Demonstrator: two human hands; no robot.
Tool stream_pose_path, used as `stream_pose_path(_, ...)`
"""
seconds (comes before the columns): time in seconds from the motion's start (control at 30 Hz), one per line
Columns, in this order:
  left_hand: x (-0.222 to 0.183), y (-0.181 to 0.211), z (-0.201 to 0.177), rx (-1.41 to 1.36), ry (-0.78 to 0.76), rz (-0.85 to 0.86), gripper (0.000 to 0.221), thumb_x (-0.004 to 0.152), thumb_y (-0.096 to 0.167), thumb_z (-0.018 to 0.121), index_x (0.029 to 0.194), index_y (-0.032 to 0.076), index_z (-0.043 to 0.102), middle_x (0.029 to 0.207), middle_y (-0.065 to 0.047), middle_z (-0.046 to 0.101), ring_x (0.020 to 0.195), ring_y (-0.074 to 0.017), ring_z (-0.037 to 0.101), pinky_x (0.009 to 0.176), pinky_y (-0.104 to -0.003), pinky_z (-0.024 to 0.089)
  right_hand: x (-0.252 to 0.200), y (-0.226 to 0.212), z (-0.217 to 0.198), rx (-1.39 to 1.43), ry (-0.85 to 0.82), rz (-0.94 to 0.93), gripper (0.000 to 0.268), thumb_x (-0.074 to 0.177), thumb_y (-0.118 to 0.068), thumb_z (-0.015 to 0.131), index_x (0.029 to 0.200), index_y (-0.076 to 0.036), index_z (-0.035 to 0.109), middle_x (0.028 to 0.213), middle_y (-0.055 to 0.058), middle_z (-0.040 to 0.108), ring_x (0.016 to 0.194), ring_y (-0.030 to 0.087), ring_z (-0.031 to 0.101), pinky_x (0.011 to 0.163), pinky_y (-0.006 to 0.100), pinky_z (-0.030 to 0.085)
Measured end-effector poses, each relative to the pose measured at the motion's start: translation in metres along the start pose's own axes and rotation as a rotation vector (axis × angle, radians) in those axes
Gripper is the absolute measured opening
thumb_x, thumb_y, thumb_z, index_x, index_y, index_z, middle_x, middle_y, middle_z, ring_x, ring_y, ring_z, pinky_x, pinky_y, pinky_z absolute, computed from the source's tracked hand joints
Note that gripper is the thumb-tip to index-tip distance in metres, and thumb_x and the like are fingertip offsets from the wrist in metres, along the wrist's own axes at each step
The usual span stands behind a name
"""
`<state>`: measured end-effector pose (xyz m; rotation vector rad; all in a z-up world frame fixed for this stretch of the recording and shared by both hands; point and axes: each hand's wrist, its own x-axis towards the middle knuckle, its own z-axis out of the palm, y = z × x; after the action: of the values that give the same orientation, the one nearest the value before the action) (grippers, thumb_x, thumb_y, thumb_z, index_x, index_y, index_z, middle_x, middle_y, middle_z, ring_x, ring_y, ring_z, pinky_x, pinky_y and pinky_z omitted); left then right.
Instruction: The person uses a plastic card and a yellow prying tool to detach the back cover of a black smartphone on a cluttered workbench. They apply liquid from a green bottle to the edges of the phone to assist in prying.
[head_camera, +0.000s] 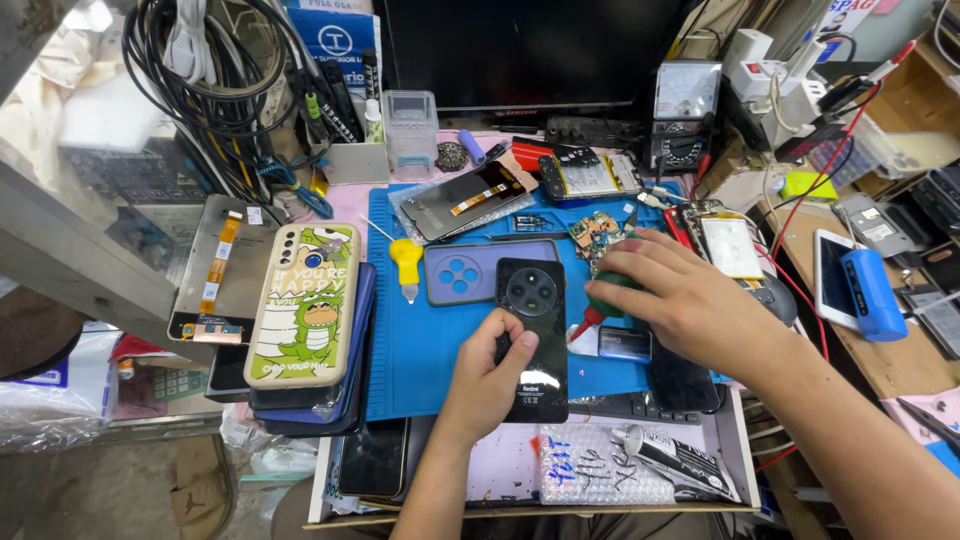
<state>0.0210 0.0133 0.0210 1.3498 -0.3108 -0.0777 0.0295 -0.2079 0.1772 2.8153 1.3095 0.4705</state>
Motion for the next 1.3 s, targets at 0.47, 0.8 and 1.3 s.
stream_pose_path(0.47,0.002,0.009,-0.002,0.035,-0.007,-0.002,0.020,0.100,0.017,0.064,0.088,0.005,0.054,0.071,0.004,0.050,0.068,-0.0035,0.042,0.056,-0.025,0.037,0.006,-0.003,0.006,-0.089,-0.009,-0.121,0.056,0.066,-0.005,0.065,0.122,-0.010,0.066,0.128,0.011,0.062,0.123,0.030,0.058,0.112,0.054,0.041)
stream_pose_path(0.8,-0.002,0.017,-0.003,0.076,0.031,0.029,0.022,0.098,0.020,0.066,0.087,0.004,0.055,0.067,-0.001,0.053,0.063,-0.0066,0.047,0.054,-0.028,0.039,0.050,0.018,0.024,0.891,0.198,0.669,0.059,0.075,-0.007,0.084,0.129,-0.008,0.060,0.119,0.003,0.071,0.110,0.016,0.068,0.095,0.033,0.054)
stream_pose_path(1.3,-0.005,0.027,-0.010,-0.034,0.006,0.067,0.015,0.097,0.013,0.062,0.105,0.001,0.060,0.083,-0.009,0.063,0.071,-0.0165,0.057,0.067,-0.034,0.050,0.263,-0.010,0.175,0.762,0.072,0.566,0.063,0.077,-0.007,0.084,0.136,-0.006,0.062,0.121,0.015,0.075,0.113,0.023,0.073,0.098,0.032,0.055)
